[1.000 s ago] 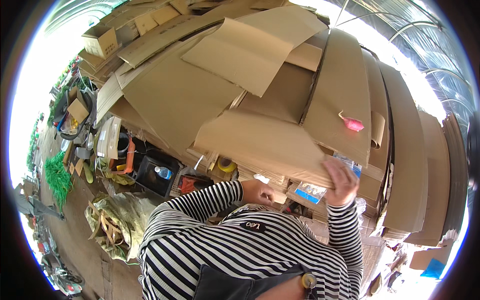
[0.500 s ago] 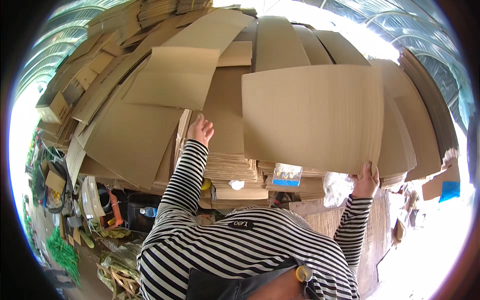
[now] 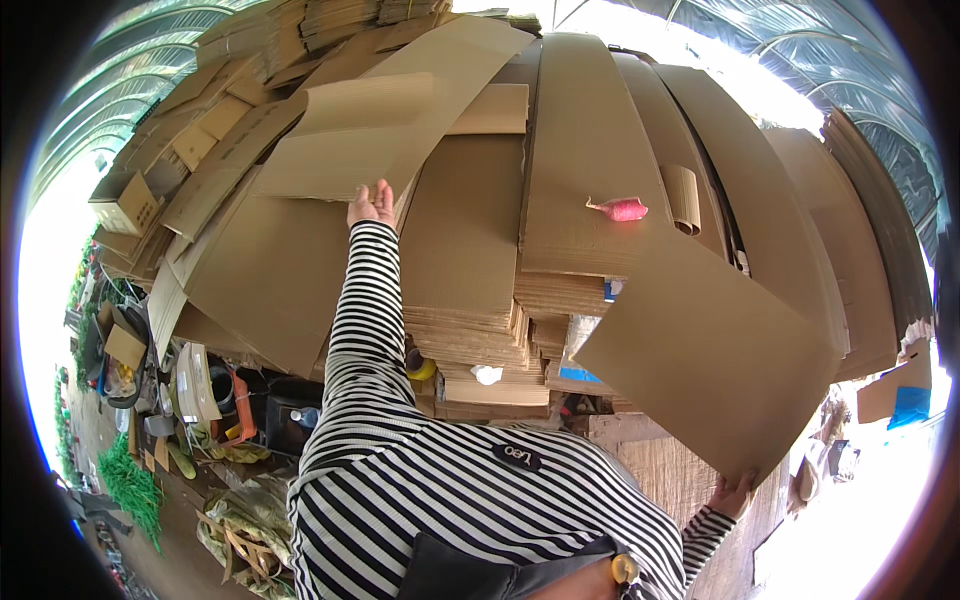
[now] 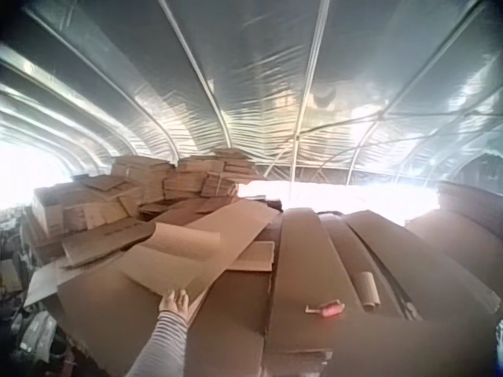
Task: The person rolls flat corrugated cardboard sheets into cylindrical tubes and secures the seams with clear packing tape. They place a potted plant inside one tube and continue taping the seam. The finished tubes are set aside on a nearby surface.
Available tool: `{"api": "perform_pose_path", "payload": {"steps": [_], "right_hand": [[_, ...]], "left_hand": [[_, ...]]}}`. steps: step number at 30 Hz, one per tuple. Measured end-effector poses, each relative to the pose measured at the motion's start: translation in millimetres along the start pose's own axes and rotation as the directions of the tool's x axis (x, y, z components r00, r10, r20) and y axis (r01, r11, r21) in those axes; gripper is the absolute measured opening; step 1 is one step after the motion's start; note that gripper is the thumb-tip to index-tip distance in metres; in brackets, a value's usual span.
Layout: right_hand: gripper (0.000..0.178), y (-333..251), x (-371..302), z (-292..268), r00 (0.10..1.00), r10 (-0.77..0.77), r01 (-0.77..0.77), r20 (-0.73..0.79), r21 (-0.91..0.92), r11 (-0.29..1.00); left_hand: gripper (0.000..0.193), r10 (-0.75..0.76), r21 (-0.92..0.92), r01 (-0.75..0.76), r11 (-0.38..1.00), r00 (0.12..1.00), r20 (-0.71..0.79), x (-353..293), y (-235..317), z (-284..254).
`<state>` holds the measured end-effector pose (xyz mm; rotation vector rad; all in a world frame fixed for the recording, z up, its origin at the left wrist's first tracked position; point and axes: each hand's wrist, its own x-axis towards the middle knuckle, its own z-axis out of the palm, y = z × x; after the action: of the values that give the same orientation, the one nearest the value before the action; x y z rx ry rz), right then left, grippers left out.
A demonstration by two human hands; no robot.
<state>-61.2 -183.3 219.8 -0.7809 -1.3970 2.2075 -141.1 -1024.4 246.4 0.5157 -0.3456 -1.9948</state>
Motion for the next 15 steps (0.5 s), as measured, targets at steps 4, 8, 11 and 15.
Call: {"api": "perform_pose_path", "payload": {"steps": [4, 8, 11, 15], "right_hand": [[0.058, 1, 11, -34, 1.000, 0.004, -0.002, -0.030, 0.072, 0.997], [0.060, -2, 31, -64, 0.994, 0.002, 0.005, -0.111, 0.063, 0.998], [0.060, -1, 24, -49, 0.972, 0.022, -0.022, -0.235, 0.003, 1.000], [0.057, 17, 36, -95, 0.971, -0.003, 0.017, -0.237, 0.060, 0.998]], "left_hand": [[0.026, -0.072, 0.050, 0.064, 0.997, 0.981, 0.182, -24, -20, -11], [0.018, -0.533, 0.361, 0.421, 0.832, 0.787, 0.310, -82, -82, -8], [0.014, -0.650, 0.411, 0.554, 0.724, 0.747, 0.137, -58, -133, -10], [0.015, -0.669, 0.354, 0.614, 0.705, 0.742, 0.045, 22, -219, 6]]}}
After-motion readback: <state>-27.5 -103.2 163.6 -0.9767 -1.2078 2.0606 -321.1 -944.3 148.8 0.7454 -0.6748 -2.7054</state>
